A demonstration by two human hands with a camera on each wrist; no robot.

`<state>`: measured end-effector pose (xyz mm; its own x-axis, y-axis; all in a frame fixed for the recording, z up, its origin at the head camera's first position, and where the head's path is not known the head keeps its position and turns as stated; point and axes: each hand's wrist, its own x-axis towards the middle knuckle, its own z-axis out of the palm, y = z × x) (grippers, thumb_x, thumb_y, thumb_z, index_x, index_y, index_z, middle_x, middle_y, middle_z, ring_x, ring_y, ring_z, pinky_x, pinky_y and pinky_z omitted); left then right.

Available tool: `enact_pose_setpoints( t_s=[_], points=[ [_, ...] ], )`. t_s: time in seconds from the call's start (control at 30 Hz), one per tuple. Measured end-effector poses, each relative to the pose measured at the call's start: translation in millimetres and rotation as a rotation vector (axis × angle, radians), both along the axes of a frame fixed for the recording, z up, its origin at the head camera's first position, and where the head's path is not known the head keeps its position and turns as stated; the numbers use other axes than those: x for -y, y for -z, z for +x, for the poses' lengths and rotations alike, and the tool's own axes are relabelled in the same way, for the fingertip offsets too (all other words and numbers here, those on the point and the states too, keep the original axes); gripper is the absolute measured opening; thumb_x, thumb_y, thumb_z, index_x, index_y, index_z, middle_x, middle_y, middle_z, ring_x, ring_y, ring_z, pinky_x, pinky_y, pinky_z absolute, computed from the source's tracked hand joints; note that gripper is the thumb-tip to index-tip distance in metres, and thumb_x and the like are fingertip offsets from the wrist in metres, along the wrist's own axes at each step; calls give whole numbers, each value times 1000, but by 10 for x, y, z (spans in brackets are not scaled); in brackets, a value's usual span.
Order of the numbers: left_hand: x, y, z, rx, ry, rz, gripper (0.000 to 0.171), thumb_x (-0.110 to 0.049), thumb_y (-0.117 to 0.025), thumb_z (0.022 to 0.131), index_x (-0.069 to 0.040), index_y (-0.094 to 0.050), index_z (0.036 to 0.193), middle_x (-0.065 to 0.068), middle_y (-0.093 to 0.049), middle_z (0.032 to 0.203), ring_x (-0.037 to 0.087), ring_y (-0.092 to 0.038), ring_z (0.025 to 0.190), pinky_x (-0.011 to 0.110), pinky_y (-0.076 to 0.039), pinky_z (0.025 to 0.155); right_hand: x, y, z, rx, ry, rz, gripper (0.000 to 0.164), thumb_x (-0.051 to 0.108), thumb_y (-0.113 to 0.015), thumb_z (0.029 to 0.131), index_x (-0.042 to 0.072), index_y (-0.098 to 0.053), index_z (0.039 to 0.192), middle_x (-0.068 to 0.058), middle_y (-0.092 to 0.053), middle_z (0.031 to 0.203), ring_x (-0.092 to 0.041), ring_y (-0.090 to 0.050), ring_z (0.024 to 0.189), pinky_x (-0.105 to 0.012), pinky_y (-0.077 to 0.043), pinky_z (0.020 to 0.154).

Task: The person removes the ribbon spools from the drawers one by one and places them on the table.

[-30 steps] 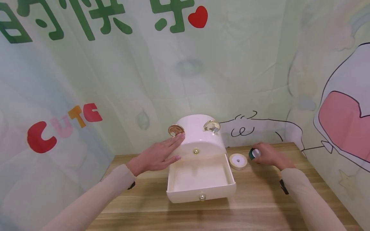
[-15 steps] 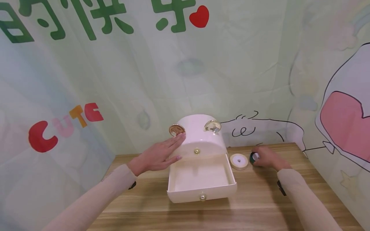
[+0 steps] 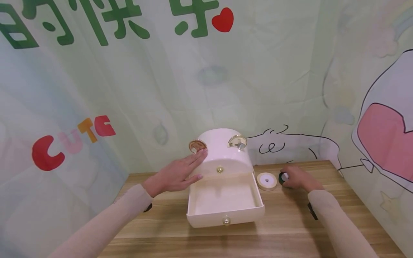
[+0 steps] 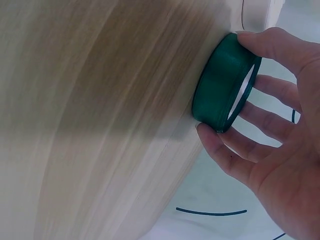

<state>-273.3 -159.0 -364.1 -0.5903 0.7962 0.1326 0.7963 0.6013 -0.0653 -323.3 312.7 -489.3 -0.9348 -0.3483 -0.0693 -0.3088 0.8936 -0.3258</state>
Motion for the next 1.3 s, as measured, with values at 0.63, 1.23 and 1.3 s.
enact_pose_setpoints(
  t_s=[0.63, 1.23, 1.3],
  points=[
    [-5, 2, 9, 9, -14, 1, 76, -46, -43, 112, -7, -12, 169, 11, -16, 178, 26, -25, 164, 44, -33, 130, -6, 20, 20, 33, 27, 27, 59, 16, -84, 84, -12, -63, 132, -33, -67, 128, -41, -67, 110, -62, -56, 98],
    [-8, 17, 13, -3, -4, 4, 76, -44, -45, 112, -5, -13, 169, 12, -17, 177, 27, -25, 163, 44, -33, 130, 110, -235, 285, -276, -4, -24, 41, 17, -78, 93, -10, -68, 122, -37, -63, 130, -54, -63, 118, -68, -53, 99],
    [-9, 15, 13, -4, -4, 3, 76, -44, -45, 112, -5, -13, 169, 12, -17, 177, 27, -25, 163, 44, -33, 130, 143, -271, 352, -322, -20, -38, 39, 17, -79, 93, -9, -69, 122, -34, -66, 127, -52, -65, 116, -66, -54, 98]
  ],
)
